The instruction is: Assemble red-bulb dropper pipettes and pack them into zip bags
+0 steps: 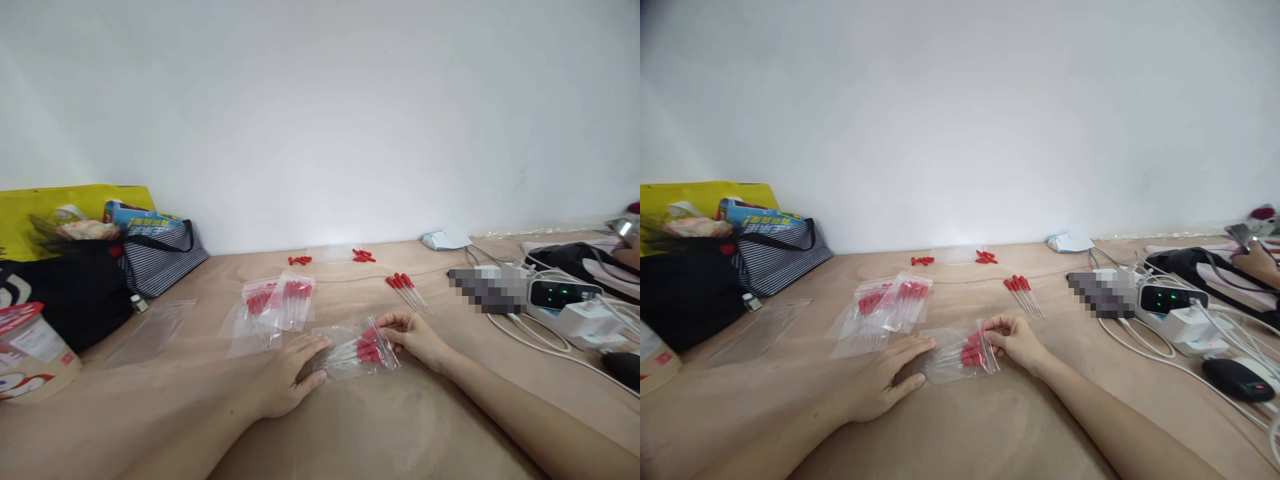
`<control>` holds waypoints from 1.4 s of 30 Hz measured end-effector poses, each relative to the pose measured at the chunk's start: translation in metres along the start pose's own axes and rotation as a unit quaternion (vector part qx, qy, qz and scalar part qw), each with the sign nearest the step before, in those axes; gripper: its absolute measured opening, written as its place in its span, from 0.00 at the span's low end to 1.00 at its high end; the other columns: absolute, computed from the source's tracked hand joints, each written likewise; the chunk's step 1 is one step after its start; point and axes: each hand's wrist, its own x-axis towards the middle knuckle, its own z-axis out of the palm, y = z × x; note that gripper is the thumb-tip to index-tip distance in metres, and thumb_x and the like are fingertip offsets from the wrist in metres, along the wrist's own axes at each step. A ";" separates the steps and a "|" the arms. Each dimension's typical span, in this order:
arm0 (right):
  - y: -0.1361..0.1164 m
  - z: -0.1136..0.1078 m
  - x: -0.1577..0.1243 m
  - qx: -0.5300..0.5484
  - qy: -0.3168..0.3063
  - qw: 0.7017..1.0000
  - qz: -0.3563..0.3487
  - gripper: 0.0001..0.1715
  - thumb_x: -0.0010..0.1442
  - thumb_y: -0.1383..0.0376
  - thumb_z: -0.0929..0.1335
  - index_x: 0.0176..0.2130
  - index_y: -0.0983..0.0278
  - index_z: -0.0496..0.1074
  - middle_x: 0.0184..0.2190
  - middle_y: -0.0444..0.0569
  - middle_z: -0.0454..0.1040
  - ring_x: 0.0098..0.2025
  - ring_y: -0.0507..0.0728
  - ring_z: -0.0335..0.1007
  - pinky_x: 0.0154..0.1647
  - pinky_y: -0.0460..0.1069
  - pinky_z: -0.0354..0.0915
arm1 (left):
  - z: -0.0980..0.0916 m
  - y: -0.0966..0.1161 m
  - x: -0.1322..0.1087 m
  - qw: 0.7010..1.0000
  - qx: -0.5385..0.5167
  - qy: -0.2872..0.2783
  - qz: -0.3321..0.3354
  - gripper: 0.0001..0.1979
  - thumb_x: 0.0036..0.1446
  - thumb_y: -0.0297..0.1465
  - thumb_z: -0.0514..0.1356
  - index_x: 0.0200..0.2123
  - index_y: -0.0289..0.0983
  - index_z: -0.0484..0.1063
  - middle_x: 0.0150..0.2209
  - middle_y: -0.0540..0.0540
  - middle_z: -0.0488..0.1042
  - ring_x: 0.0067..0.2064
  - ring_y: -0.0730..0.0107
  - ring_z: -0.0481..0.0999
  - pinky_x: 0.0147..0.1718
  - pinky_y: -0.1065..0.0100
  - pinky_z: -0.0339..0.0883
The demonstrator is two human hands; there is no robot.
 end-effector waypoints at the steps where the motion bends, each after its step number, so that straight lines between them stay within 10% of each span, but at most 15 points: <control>1: 0.000 -0.001 0.000 -0.006 -0.011 1.000 0.008 0.19 0.40 0.56 0.71 0.30 0.67 0.69 0.19 0.42 0.70 0.18 0.46 0.61 0.17 0.42 0.57 | 0.000 0.000 0.000 1.000 0.000 0.001 0.001 0.22 0.57 0.37 0.50 0.55 0.43 0.55 0.56 0.46 0.58 0.57 0.61 0.56 0.54 0.55 0.52; 13: -0.002 0.019 0.006 0.048 0.038 0.998 0.021 0.24 0.33 0.51 0.72 0.25 0.66 0.68 0.20 0.47 0.73 0.22 0.55 0.70 0.25 0.49 0.66 | 0.002 -0.001 0.001 1.000 0.004 0.003 0.007 0.22 0.56 0.37 0.50 0.55 0.41 0.55 0.56 0.45 0.58 0.57 0.61 0.57 0.54 0.56 0.52; 22: -0.001 0.003 0.009 -0.165 -0.056 0.977 -0.120 0.17 0.49 0.53 0.65 0.24 0.63 0.73 0.23 0.46 0.72 0.30 0.55 0.67 0.32 0.49 0.63 | 0.002 -0.002 0.001 1.000 -0.006 0.009 0.020 0.21 0.57 0.37 0.50 0.54 0.43 0.57 0.56 0.47 0.59 0.57 0.62 0.56 0.54 0.56 0.51; 25: -0.004 -0.014 0.016 -0.248 0.045 0.959 -0.130 0.12 0.49 0.57 0.65 0.24 0.62 0.72 0.27 0.46 0.71 0.30 0.54 0.65 0.34 0.50 0.61 | 0.001 -0.002 0.001 1.000 -0.008 0.009 0.024 0.21 0.57 0.36 0.51 0.54 0.43 0.58 0.56 0.47 0.59 0.57 0.62 0.57 0.54 0.56 0.52; 30: -0.005 -0.048 0.036 -0.467 0.296 0.832 -0.053 0.11 0.50 0.60 0.64 0.33 0.62 0.71 0.37 0.52 0.69 0.35 0.59 0.66 0.33 0.51 0.59 | 0.000 -0.001 0.002 1.000 -0.006 0.006 0.020 0.20 0.57 0.37 0.50 0.54 0.44 0.59 0.56 0.47 0.58 0.57 0.60 0.56 0.54 0.55 0.53; 35: -0.005 -0.061 0.052 -0.538 0.330 0.775 0.021 0.19 0.51 0.53 0.61 0.35 0.63 0.71 0.39 0.56 0.69 0.35 0.60 0.68 0.30 0.50 0.59 | 0.001 -0.001 0.002 1.000 -0.007 0.004 0.018 0.21 0.57 0.37 0.50 0.54 0.43 0.58 0.57 0.47 0.58 0.57 0.61 0.56 0.54 0.55 0.52; 42: -0.008 -0.060 0.066 -0.529 0.312 0.785 0.083 0.22 0.50 0.50 0.60 0.27 0.62 0.74 0.30 0.56 0.74 0.32 0.62 0.70 0.27 0.51 0.58 | 0.000 0.001 0.002 1.000 -0.012 0.010 0.024 0.20 0.56 0.36 0.51 0.53 0.42 0.60 0.56 0.46 0.60 0.56 0.61 0.58 0.54 0.55 0.53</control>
